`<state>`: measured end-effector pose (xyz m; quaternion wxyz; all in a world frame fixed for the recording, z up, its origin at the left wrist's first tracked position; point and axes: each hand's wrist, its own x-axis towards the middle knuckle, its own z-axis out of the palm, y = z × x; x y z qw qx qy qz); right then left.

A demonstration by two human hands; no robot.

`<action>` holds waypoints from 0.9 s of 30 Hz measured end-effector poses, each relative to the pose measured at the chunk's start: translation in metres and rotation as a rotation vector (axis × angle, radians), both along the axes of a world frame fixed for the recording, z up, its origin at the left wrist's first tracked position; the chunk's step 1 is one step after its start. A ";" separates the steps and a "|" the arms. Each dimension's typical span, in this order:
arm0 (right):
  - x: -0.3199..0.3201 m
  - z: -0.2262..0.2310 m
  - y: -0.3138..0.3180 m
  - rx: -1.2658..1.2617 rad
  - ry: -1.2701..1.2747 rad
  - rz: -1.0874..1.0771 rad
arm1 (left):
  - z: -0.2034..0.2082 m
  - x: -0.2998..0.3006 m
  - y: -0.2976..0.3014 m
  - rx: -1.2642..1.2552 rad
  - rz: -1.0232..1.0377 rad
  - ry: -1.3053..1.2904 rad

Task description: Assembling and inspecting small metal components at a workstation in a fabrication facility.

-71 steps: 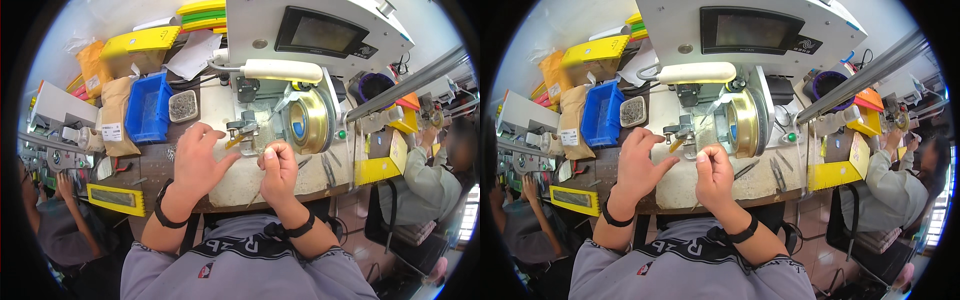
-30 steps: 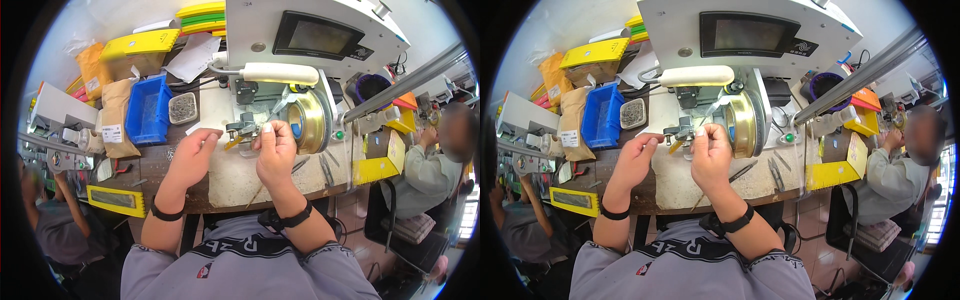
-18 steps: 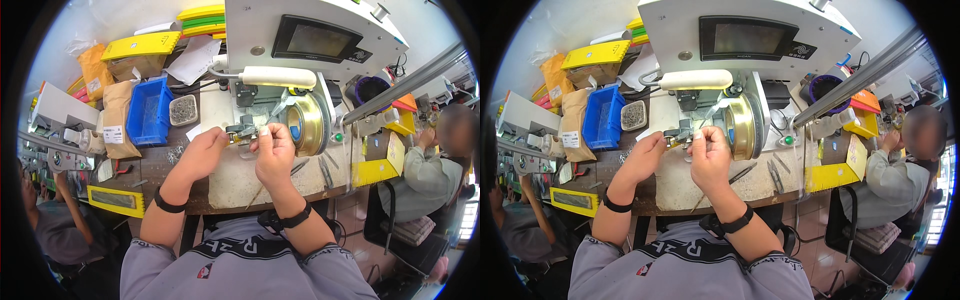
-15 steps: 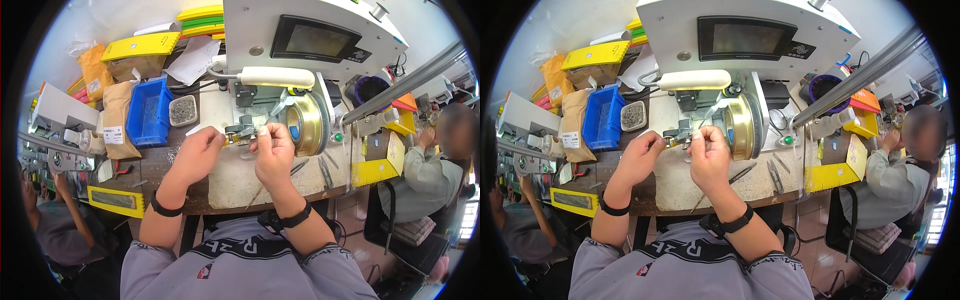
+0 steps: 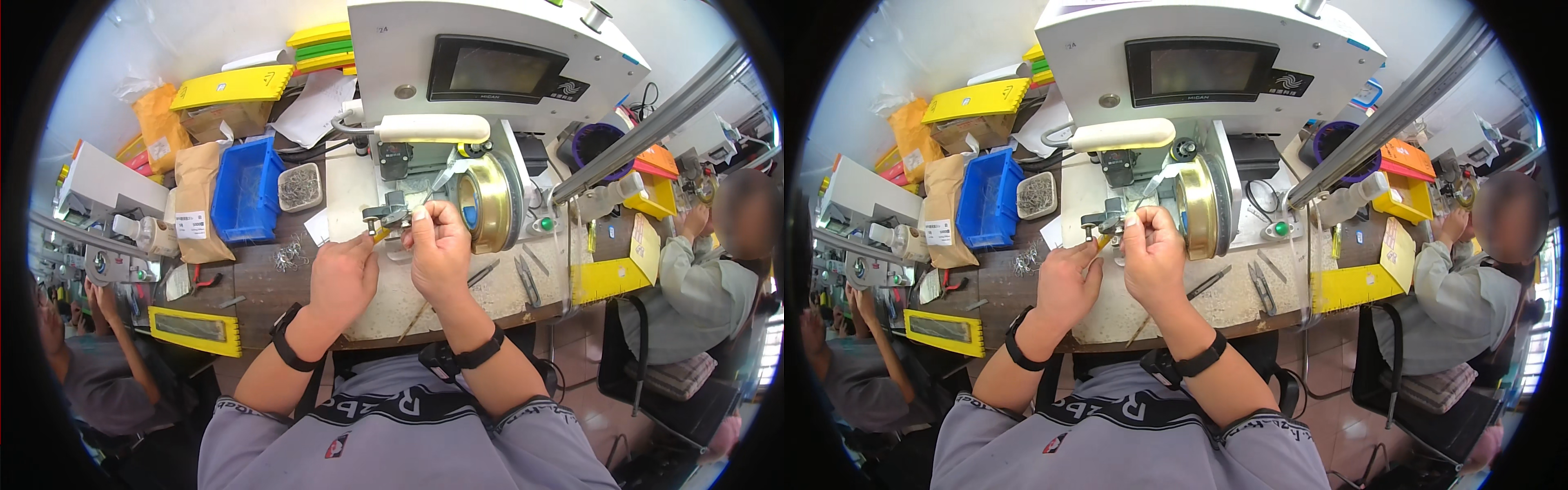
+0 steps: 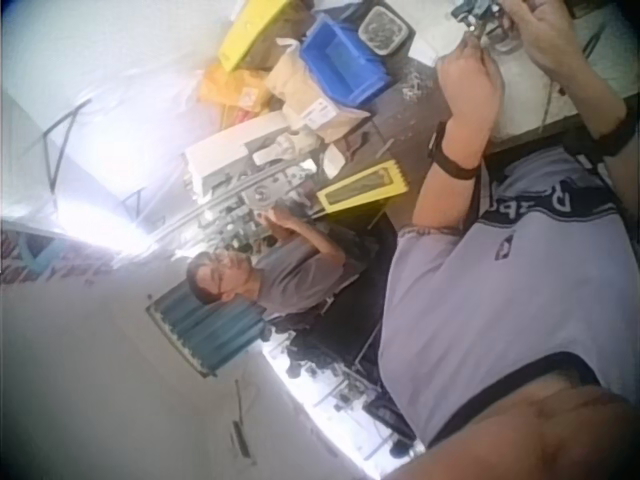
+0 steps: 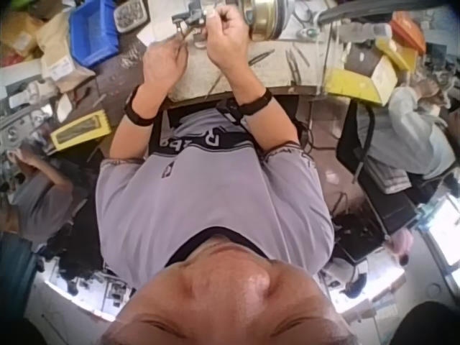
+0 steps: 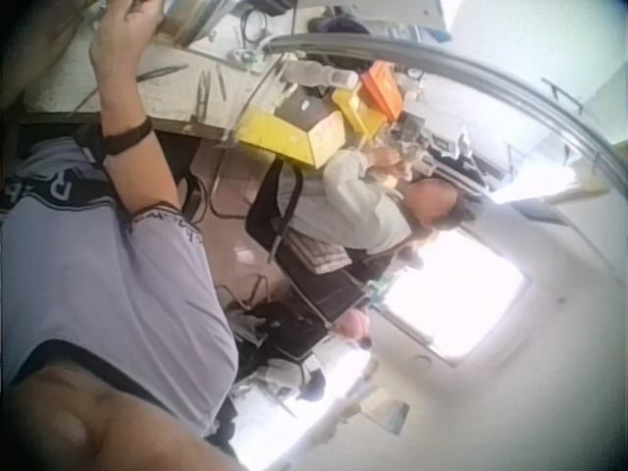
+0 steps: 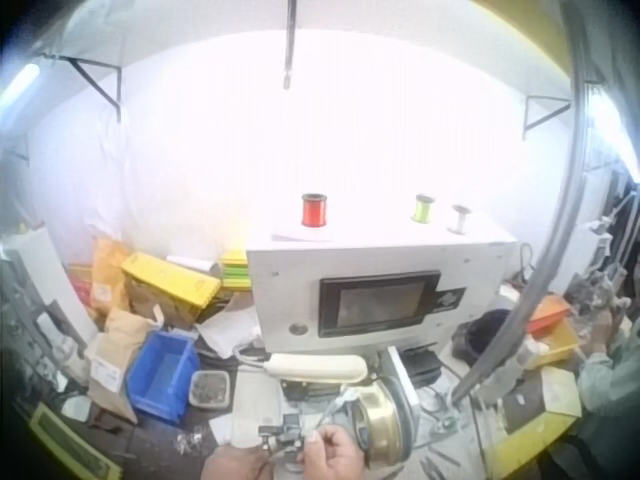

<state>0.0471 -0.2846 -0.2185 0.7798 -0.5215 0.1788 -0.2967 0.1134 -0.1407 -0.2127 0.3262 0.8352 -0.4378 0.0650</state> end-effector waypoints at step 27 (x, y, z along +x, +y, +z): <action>0.007 0.000 0.010 -0.121 0.129 -0.067 | -0.023 0.050 -0.003 0.162 -0.024 0.747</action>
